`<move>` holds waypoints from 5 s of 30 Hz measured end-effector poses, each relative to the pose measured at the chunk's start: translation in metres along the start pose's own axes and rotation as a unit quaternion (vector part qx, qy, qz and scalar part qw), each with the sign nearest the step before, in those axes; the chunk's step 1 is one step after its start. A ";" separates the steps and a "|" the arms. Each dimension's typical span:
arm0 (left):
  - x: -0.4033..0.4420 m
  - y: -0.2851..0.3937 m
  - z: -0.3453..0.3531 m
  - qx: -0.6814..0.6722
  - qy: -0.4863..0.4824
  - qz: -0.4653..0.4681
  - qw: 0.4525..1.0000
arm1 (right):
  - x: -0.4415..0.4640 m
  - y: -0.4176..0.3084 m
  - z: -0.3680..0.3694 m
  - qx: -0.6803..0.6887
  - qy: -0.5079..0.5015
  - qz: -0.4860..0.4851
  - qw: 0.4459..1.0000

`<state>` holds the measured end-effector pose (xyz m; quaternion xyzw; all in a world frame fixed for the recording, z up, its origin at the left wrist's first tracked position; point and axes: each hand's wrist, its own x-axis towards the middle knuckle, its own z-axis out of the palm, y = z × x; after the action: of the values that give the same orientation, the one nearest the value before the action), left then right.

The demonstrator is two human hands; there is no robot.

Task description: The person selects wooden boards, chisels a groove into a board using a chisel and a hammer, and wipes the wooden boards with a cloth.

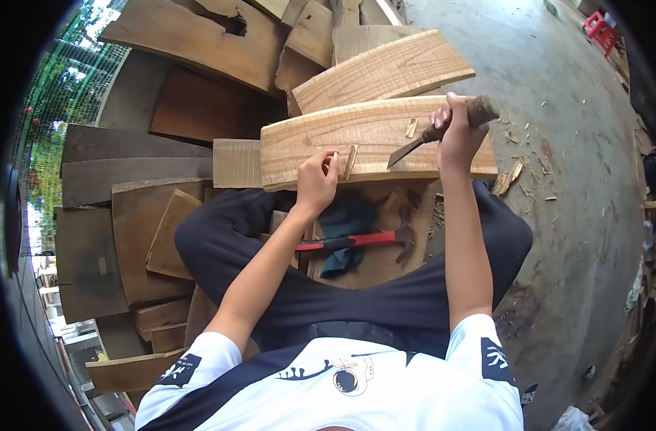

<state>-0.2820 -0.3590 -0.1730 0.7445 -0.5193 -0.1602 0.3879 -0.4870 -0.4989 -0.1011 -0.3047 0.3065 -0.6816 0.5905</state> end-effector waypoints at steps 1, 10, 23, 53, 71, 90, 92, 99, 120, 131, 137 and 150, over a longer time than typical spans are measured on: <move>-0.003 -0.003 -0.001 -0.016 0.012 0.015 1.000 | -0.001 0.001 0.001 0.009 -0.003 -0.003 1.000; -0.021 -0.009 0.010 0.132 0.013 0.144 0.981 | -0.015 0.010 0.025 -0.029 -0.058 -0.048 0.997; -0.016 -0.009 -0.004 0.088 -0.016 0.150 0.985 | -0.022 0.009 0.032 -0.061 -0.124 -0.105 0.985; -0.027 0.009 0.029 0.053 0.009 0.119 0.991 | -0.033 0.013 0.041 -0.065 -0.095 -0.125 0.985; -0.024 0.009 0.032 0.077 0.051 0.139 0.986 | -0.047 0.025 0.048 -0.104 -0.102 -0.151 0.978; -0.042 0.008 0.005 0.091 -0.070 0.135 0.984 | -0.037 0.034 0.041 -0.100 -0.138 -0.141 0.975; -0.062 0.000 0.008 0.126 -0.118 0.130 0.976 | -0.037 0.044 0.035 -0.102 -0.145 -0.136 0.975; -0.076 -0.033 0.039 0.312 -0.289 -0.025 0.905 | -0.035 0.041 0.029 -0.134 -0.143 -0.081 0.977; -0.072 -0.043 0.019 0.315 -0.393 0.002 0.864 | -0.044 -0.006 0.024 -0.097 -0.069 -0.113 0.986; -0.075 -0.026 -0.010 0.237 -0.372 0.122 0.889 | -0.063 0.028 0.010 -0.167 -0.093 -0.187 0.963; -0.077 -0.009 -0.039 0.177 -0.352 0.107 0.913 | -0.114 -0.031 -0.027 -0.499 -0.212 -0.237 0.806; -0.053 0.058 -0.110 -0.016 -0.185 0.077 0.980 | -0.080 -0.029 -0.025 -0.518 -0.139 -0.286 0.794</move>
<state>-0.2703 -0.2755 -0.0673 0.6533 -0.6351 -0.2737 0.3081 -0.5147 -0.4151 -0.0983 -0.7302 0.4269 -0.5092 0.1588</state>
